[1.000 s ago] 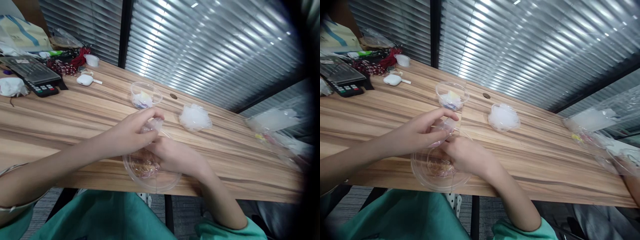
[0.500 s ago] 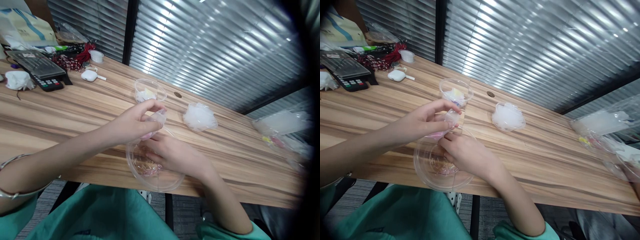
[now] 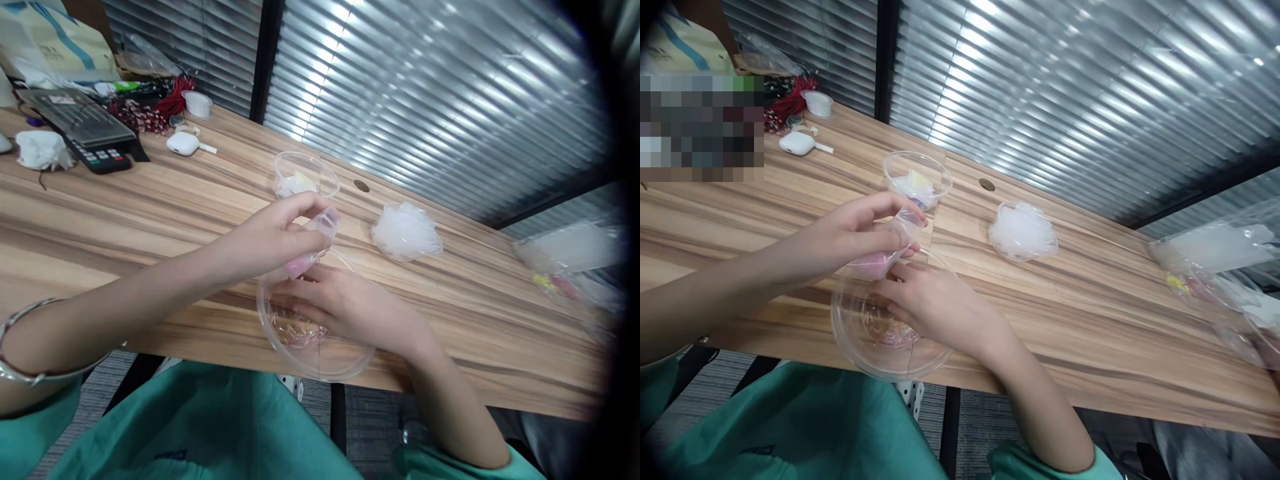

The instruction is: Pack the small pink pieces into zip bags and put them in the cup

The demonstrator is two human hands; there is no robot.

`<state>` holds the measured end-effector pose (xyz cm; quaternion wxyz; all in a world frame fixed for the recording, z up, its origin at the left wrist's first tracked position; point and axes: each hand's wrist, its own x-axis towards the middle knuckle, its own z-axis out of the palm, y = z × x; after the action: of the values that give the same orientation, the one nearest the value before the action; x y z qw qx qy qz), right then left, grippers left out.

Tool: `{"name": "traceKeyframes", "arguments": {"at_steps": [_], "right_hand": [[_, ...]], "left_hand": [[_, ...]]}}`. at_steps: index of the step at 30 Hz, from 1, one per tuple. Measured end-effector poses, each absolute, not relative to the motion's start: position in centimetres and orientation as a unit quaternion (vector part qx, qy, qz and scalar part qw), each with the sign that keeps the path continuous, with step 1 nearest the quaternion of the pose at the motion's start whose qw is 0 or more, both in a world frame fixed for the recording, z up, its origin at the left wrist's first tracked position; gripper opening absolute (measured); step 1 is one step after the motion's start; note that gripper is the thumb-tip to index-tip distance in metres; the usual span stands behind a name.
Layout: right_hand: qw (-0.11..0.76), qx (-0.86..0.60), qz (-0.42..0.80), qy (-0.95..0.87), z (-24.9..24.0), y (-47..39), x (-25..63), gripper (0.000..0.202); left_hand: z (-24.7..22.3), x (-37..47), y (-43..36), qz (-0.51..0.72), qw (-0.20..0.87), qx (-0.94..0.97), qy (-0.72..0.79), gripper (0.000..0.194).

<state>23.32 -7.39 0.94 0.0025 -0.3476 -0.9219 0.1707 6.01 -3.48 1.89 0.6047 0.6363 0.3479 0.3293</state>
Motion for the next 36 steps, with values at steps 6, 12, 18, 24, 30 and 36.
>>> {"name": "traceKeyframes", "arguments": {"at_steps": [6,12,18,24,30,36], "right_hand": [[0.007,-0.264,0.337,-0.904,1.2,-6.6,24.0,0.017],[-0.044,-0.16,0.41,-0.897,1.0,-6.1,24.4,0.023],[-0.054,-0.215,0.373,-0.901,1.3,-6.8,24.0,0.018],[-0.04,-0.235,0.365,-0.9,1.2,-7.0,24.1,0.017],[-0.029,-0.264,0.375,-0.888,0.9,-6.9,24.2,0.012],[-0.031,-0.286,0.337,-0.896,0.9,-7.1,24.0,0.015]], "left_hand": [[2.4,6.0,-3.8,0.322,0.596,0.64,0.363,0.02],[2.2,6.1,-3.8,0.321,0.588,0.653,0.352,0.019],[2.0,6.1,-3.7,0.309,0.585,0.663,0.35,0.018],[1.8,6.2,-3.7,0.326,0.581,0.661,0.347,0.021],[1.2,6.1,-3.9,0.358,0.577,0.656,0.331,0.038],[1.0,6.1,-3.9,0.356,0.584,0.652,0.326,0.041]]}}
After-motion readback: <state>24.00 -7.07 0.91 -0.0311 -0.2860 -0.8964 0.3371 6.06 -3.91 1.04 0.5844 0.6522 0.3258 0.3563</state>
